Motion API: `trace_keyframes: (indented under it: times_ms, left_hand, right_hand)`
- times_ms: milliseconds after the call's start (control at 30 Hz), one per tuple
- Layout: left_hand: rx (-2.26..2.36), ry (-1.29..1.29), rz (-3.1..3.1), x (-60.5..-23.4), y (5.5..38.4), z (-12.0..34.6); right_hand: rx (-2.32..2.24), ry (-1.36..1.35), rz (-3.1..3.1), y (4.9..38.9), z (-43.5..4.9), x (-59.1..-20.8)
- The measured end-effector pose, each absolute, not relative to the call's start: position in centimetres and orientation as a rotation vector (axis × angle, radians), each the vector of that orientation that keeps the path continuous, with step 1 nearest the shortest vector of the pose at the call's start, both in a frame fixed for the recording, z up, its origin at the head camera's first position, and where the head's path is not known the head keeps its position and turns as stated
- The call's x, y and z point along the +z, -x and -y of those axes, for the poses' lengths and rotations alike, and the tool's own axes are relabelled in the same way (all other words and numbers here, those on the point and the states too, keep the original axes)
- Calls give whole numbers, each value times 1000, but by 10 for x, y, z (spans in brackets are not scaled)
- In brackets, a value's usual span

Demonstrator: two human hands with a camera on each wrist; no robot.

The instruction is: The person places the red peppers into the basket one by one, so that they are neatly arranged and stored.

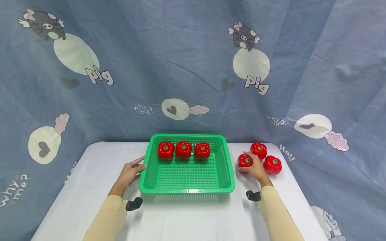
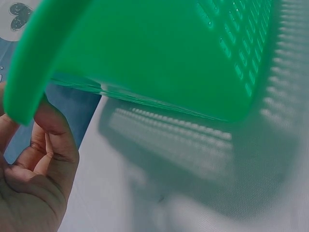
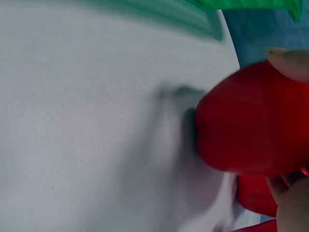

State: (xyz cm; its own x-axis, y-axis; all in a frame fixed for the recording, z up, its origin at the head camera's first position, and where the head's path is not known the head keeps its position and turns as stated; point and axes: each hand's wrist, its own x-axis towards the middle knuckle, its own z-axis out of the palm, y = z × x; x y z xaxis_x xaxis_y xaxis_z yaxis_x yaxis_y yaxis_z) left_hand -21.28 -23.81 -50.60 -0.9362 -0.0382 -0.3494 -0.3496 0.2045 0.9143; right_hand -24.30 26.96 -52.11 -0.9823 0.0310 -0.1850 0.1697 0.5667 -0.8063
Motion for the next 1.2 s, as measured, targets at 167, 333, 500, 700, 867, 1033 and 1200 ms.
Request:
trace_keyframes:
  times_ms: [167,333,500,700,867,1033,1200]
  left_hand:
    - [1799,372,-2226,-505,212,237]
    - [1787,374,-2235,-506,213,238]
    - [1780,368,-2242,-508,214,239]
    - [1776,365,-2246,-508,215,239]
    - [1769,376,-2250,-509,213,239]
    - [1778,373,-2242,-510,214,240]
    - [1775,366,-2249,-510,215,240]
  right_hand:
    - [-1388,-136,-2609,242,-272,-522]
    - [-1399,-86,-2618,242,-274,-522]
    - [-1371,-112,-2628,243,-275,-522]
    - [-1332,-97,-2658,242,-273,-517]
    - [-1304,-27,-2699,243,-273,-510]
    - [-1268,-30,-2707,243,-273,-502]
    - [-1272,-19,-2716,242,-273,-495]
